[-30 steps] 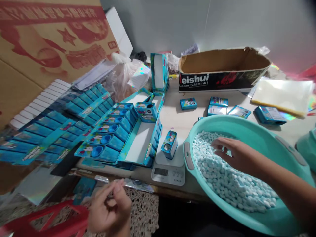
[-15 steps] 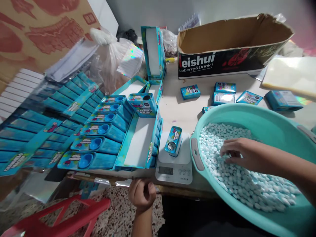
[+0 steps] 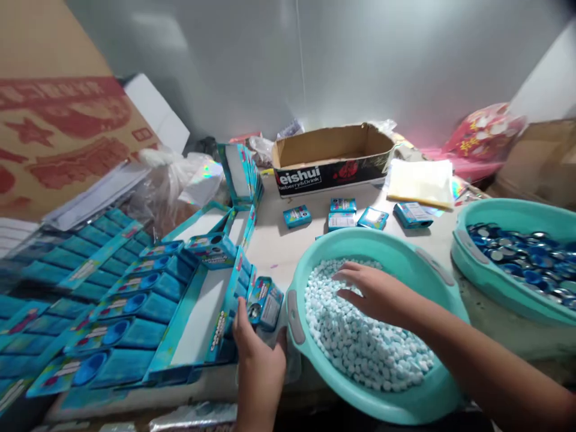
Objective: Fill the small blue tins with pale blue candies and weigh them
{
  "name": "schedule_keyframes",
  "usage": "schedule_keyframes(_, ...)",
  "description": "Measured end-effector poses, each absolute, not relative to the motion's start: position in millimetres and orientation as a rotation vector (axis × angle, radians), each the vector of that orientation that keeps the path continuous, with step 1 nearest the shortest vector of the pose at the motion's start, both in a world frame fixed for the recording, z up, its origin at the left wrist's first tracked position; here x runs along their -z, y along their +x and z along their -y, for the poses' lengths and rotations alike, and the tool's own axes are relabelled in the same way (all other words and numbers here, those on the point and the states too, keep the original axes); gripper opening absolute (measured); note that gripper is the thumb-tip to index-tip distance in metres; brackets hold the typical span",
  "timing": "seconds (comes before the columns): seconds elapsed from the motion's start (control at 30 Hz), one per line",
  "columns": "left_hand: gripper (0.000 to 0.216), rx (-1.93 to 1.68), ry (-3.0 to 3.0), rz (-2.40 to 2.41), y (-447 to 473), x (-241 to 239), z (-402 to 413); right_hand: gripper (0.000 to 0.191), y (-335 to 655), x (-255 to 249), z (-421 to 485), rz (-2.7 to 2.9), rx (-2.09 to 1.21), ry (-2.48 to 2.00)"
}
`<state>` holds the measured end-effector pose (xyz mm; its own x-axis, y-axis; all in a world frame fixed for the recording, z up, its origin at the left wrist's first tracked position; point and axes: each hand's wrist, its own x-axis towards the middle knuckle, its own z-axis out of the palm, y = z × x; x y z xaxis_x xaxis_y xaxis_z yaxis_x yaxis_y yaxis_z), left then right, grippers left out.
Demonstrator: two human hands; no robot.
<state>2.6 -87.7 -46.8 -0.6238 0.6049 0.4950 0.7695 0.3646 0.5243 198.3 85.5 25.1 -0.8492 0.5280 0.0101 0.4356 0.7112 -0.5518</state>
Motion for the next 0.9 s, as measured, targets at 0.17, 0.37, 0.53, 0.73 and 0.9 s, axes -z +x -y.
schedule_keyframes(0.17,0.083,1.372,-1.143,2.201,-2,30,76,0.030,201,-27,-84,2.533,-0.991,-0.848)
schedule_keyframes(0.37,0.047,0.704,-2.066,1.512,4,-42,45,0.053,194,-35,-82,1.203,-2.501,-0.580)
schedule_keyframes(0.53,0.050,0.651,-2.077,1.388,17,-49,21,0.044,194,-34,-93,0.661,-2.650,-0.670)
schedule_keyframes(0.73,0.047,0.715,-2.174,1.310,28,-50,27,0.044,194,-32,-96,0.819,-2.586,-0.795)
schedule_keyframes(0.9,0.048,0.670,-2.110,1.394,35,-49,15,0.041,191,-29,-94,0.817,-2.556,-0.792)
